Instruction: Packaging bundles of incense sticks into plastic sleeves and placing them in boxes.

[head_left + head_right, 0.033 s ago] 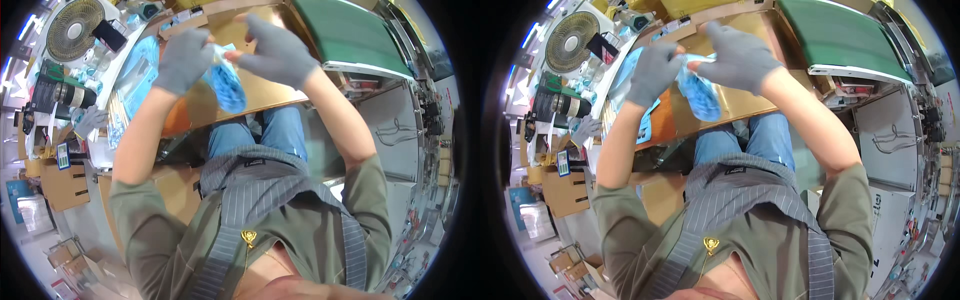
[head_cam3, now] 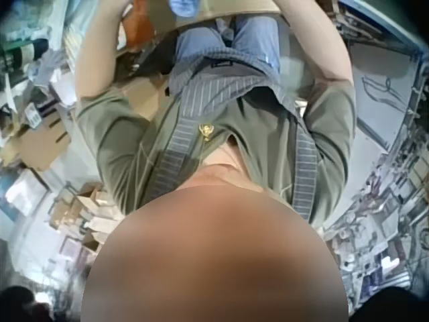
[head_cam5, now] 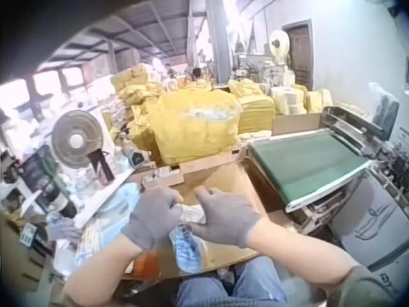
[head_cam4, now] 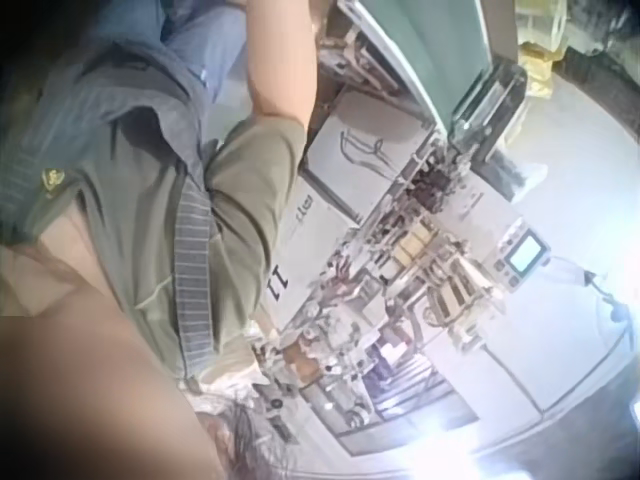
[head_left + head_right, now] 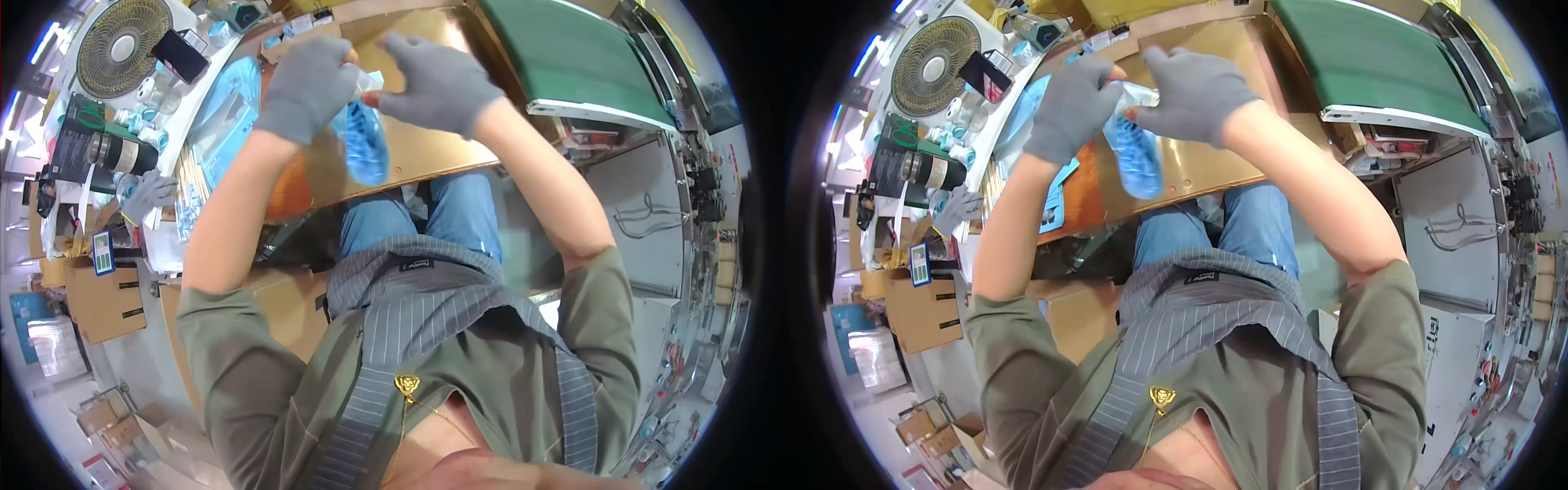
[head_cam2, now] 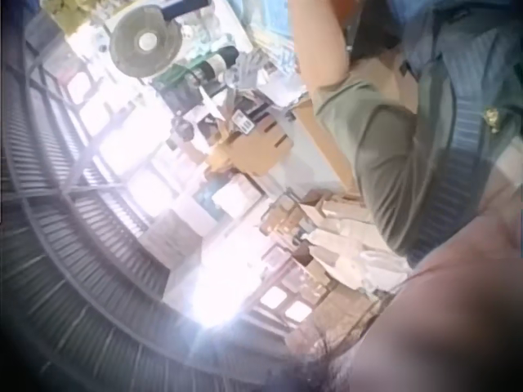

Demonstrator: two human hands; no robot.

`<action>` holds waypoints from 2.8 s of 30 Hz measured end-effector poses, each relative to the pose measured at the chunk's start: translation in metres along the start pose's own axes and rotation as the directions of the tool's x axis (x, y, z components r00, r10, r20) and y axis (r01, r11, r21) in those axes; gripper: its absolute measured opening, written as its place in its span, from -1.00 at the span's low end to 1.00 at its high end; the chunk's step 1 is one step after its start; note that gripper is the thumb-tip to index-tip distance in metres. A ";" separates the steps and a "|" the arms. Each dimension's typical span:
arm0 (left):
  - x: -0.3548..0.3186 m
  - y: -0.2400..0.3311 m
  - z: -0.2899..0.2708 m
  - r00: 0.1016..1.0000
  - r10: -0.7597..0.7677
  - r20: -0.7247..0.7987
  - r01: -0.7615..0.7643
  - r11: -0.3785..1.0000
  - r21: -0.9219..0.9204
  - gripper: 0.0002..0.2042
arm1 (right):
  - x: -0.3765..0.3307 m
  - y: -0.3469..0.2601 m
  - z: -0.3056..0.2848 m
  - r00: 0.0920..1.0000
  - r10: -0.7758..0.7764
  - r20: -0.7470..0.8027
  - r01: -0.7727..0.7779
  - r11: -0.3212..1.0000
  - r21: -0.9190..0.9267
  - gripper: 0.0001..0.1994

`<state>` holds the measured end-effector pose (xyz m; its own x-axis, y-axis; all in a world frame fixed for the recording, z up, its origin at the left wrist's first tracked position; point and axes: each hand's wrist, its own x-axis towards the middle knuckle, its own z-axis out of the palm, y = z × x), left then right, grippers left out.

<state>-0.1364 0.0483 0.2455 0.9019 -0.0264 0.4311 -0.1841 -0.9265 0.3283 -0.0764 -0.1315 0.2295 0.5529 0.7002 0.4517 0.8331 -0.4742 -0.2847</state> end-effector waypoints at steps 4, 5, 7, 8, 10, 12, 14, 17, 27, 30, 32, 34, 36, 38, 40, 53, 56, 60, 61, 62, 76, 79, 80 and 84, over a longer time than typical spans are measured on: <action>0.023 -0.001 -0.026 1.000 -0.008 -0.027 0.011 0.992 0.126 -0.79 | 0.035 -0.017 0.001 0.996 0.070 0.054 -0.065 0.995 -0.080 -0.63; 0.028 -0.002 -0.035 1.000 -0.011 -0.023 0.014 0.992 0.123 -0.79 | 0.042 -0.020 0.002 0.996 0.072 0.059 -0.067 0.995 -0.079 -0.63; 0.036 -0.008 -0.044 0.994 -0.107 -0.003 0.107 0.989 0.099 -0.79 | 0.056 -0.019 0.007 0.982 0.058 0.181 -0.031 0.988 -0.151 -0.73; 0.037 -0.029 -0.038 1.000 0.026 -0.005 -0.024 0.975 0.220 -0.79 | 0.065 -0.015 0.007 0.984 0.055 0.168 -0.039 0.994 -0.098 -0.62; 0.014 -0.055 -0.018 0.983 0.021 0.181 -0.073 0.955 0.286 -0.79 | 0.092 0.013 -0.001 0.982 0.089 0.168 -0.084 0.996 -0.038 -0.65; 0.004 -0.073 -0.027 0.933 -0.022 0.359 -0.111 0.932 0.345 -0.78 | 0.102 0.025 -0.020 0.994 0.060 0.092 -0.057 0.998 -0.032 -0.75; 0.003 -0.080 -0.047 0.830 -0.093 0.550 -0.124 0.930 0.345 -0.79 | 0.089 0.051 -0.055 0.977 -0.181 0.109 0.148 0.955 0.258 -0.82; -0.006 -0.074 -0.058 0.913 -0.050 0.406 -0.078 0.953 0.291 -0.80 | 0.079 -0.014 -0.050 0.915 0.058 0.400 -0.155 0.965 0.213 -0.49; 0.026 -0.019 -0.102 0.846 -0.362 0.390 0.331 0.932 0.147 -0.79 | 0.072 -0.040 -0.020 0.920 -0.004 0.391 0.006 1.000 -0.004 -0.72; 0.005 -0.028 -0.118 0.845 -0.350 0.405 0.427 0.897 -0.116 -0.81 | 0.078 -0.023 -0.024 0.970 -0.207 0.124 0.211 0.977 -0.020 -0.82; -0.019 -0.035 -0.127 0.876 -0.371 0.308 0.471 0.792 -0.388 -0.62 | 0.079 -0.030 -0.036 0.973 -0.227 0.030 0.225 0.973 0.053 -0.83; -0.078 -0.088 -0.109 0.787 -0.460 0.411 0.611 0.491 -0.621 -0.46 | 0.083 -0.034 -0.042 0.967 -0.254 -0.008 0.249 0.938 0.240 -0.78; -0.133 -0.088 -0.073 0.452 -0.517 0.727 0.844 -0.018 -0.537 -0.03 | 0.077 -0.061 -0.037 0.957 -0.289 0.004 0.276 0.917 0.288 -0.80; -0.206 -0.060 0.014 0.652 0.016 0.758 0.577 -0.659 -0.483 0.06 | 0.066 -0.108 -0.025 0.901 -0.430 -0.056 0.426 0.853 0.300 -0.82; -0.193 0.004 0.055 0.819 -0.242 0.521 0.126 -0.808 -0.575 -0.09 | 0.045 -0.140 -0.022 0.833 -0.547 -0.087 0.550 0.797 0.250 -0.81; -0.420 0.057 -0.159 0.187 -0.947 0.260 -0.203 -0.297 -0.933 -0.41 | 0.006 -0.198 -0.030 0.640 -0.761 -0.106 0.718 0.544 0.435 -0.75; -0.473 0.037 -0.153 0.185 -0.921 0.342 -0.288 -0.384 -0.877 -0.48 | 0.015 -0.176 -0.019 0.779 -0.627 0.020 0.565 0.715 0.413 -0.77; -0.544 -0.044 -0.086 0.007 -0.915 0.403 -0.041 -0.403 -0.914 -0.64 | 0.009 -0.141 -0.011 0.871 -0.489 0.035 0.432 0.800 0.417 -0.75; -0.577 -0.070 -0.063 0.076 -0.912 0.404 0.009 -0.404 -0.915 -0.64 | 0.006 -0.140 -0.014 0.889 -0.446 0.108 0.366 0.831 0.418 -0.77; -0.562 -0.087 -0.036 0.067 -0.912 0.406 0.074 -0.401 -0.913 -0.61 | 0.006 -0.135 -0.006 0.891 -0.445 0.091 0.359 0.812 0.459 -0.77; -0.229 -0.173 -0.042 0.709 -0.613 -0.347 0.559 0.790 -0.252 -0.74 | -0.145 0.068 0.154 0.954 0.288 -0.084 -0.287 0.958 0.022 -0.53; -0.197 -0.221 0.026 0.924 -0.380 0.029 0.311 0.795 0.521 -0.67 | -0.158 0.086 0.160 0.982 0.165 -0.089 -0.167 0.986 -0.015 -0.49; -0.200 -0.243 0.042 0.908 -0.404 0.109 0.268 0.762 0.589 -0.69 | -0.163 0.089 0.169 0.977 0.176 -0.121 -0.180 0.983 -0.023 -0.48; -0.201 -0.274 0.048 0.897 -0.357 0.260 0.204 0.857 0.472 -0.80 | -0.166 0.086 0.175 0.962 0.187 -0.198 -0.200 0.979 -0.046 -0.45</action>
<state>-0.2485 0.2896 0.0289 0.9765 0.2094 0.0517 0.2110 -0.9771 -0.0274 -0.0937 -0.1955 -0.0177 0.6850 0.4794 0.5485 0.7043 -0.6284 -0.3304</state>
